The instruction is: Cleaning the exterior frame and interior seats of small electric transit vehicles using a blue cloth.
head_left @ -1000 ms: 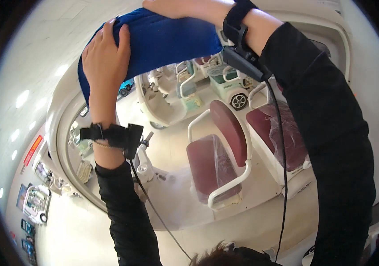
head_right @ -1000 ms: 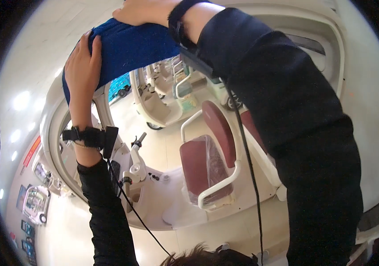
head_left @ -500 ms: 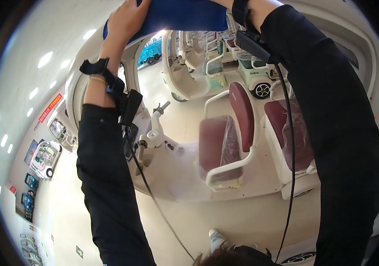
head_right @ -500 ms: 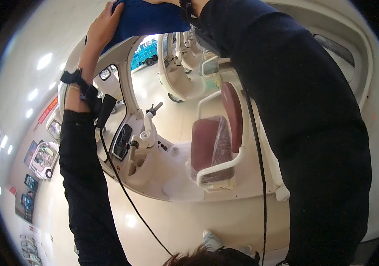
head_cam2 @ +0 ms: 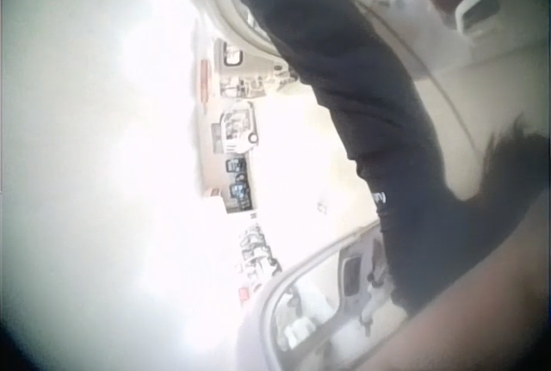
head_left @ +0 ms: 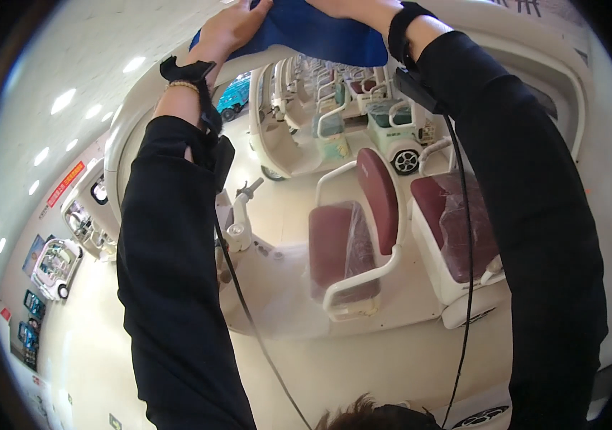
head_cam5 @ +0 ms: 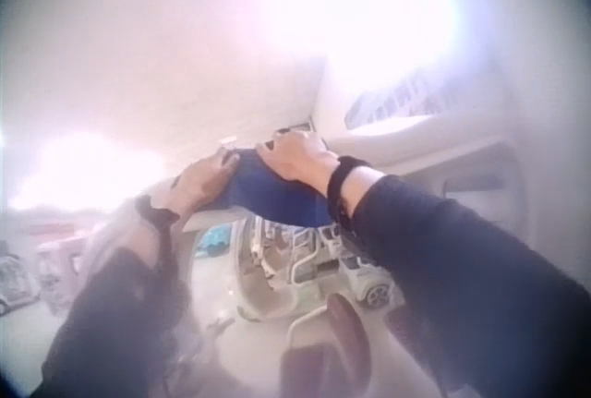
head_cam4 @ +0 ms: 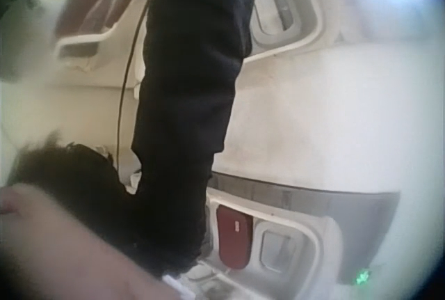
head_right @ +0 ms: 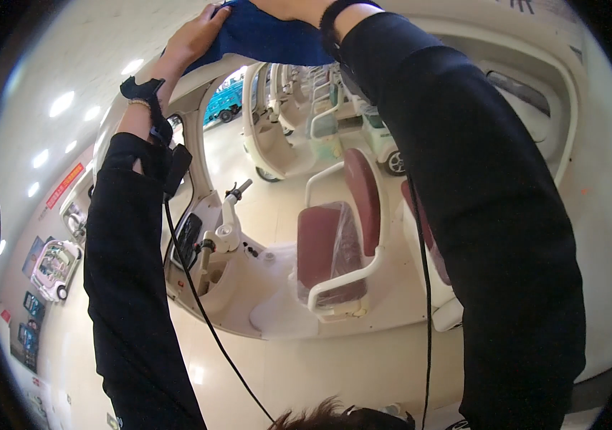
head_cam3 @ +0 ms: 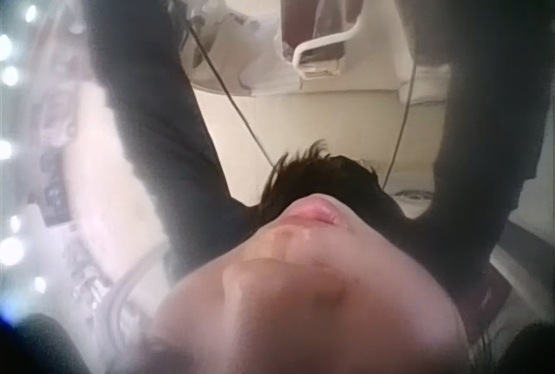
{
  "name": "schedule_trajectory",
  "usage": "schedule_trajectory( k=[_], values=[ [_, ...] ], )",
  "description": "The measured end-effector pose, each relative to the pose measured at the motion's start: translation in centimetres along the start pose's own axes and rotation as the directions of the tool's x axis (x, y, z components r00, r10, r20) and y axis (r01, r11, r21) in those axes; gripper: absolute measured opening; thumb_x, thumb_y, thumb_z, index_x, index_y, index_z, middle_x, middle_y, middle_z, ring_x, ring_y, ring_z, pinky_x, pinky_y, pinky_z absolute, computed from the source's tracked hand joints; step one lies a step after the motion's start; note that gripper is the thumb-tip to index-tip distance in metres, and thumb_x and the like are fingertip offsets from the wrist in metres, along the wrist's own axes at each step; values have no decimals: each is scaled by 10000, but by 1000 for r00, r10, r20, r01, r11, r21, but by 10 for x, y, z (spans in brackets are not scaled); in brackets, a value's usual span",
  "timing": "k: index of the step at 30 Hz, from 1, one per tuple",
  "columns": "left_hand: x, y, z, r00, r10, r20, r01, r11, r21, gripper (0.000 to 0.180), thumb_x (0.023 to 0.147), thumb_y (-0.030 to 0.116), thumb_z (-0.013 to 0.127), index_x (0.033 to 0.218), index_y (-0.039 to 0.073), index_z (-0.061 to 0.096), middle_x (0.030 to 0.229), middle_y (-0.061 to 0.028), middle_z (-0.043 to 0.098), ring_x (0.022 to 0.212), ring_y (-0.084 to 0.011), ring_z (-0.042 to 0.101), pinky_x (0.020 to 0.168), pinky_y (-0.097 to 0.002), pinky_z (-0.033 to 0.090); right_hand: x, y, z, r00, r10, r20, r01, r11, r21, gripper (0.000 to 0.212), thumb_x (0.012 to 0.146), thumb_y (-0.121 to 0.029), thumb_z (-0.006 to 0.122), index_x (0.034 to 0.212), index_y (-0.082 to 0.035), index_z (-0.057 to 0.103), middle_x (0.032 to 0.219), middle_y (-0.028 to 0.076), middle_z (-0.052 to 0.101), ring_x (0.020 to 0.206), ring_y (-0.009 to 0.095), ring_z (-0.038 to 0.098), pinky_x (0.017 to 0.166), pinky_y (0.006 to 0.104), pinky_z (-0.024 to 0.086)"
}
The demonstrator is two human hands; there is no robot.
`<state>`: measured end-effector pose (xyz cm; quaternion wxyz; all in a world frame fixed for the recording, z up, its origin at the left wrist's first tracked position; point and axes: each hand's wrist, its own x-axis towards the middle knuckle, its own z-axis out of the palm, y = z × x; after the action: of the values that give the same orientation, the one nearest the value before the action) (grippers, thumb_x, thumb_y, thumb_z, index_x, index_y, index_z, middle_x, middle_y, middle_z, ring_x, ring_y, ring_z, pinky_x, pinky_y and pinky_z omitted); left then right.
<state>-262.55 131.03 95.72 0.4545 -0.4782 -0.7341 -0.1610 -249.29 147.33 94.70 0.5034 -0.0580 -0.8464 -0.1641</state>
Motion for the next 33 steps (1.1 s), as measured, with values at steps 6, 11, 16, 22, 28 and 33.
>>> schedule_trajectory(
  k=[6,11,16,22,28,33],
  values=[
    [-2,-5,12,997,-45,-63,52,991,124,663,939,617,281,1378,151,455,1221,-226,601,1129,-404,573,968,-454,443,-2,-6,2,967,238,86,-249,959,138,476,984,-362,354,1157,-1,611,1188,255,601,1095,406,583,939,442,467],
    [-12,3,12,993,-20,-120,37,989,144,617,959,560,307,1282,79,522,1163,-214,631,1069,-390,600,921,-460,462,-1,-5,9,965,261,5,-261,964,39,643,927,-582,345,1254,-82,583,1186,185,637,1088,363,614,960,457,462],
    [-12,10,4,995,-35,-97,49,989,139,636,951,537,342,1318,48,518,1216,-192,617,1136,-340,581,967,-420,441,-1,-1,8,966,259,5,-258,961,103,615,921,-547,368,1209,-63,615,1175,180,642,1096,346,611,975,424,448],
    [-10,22,1,990,-101,-98,111,989,98,553,964,482,382,1268,47,539,1199,-220,613,1107,-373,584,964,-422,441,-9,9,-3,987,157,-24,-151,975,166,605,927,-516,372,1114,-8,642,1090,198,668,1022,329,640,933,415,458],
    [13,72,15,980,-162,-119,180,970,163,487,976,442,370,1269,78,507,1137,-231,637,1055,-393,604,916,-452,458,-23,54,-15,992,129,3,-126,963,240,570,919,-482,388,1123,-23,657,1083,166,680,1057,274,633,985,420,407],
    [49,137,40,978,-193,-76,201,970,133,518,967,494,351,1283,116,509,1123,-225,646,1052,-409,606,917,-460,457,-49,133,-26,982,186,20,-185,954,234,566,898,-498,411,1017,-32,709,1015,164,701,989,282,660,944,399,431]
  ],
)
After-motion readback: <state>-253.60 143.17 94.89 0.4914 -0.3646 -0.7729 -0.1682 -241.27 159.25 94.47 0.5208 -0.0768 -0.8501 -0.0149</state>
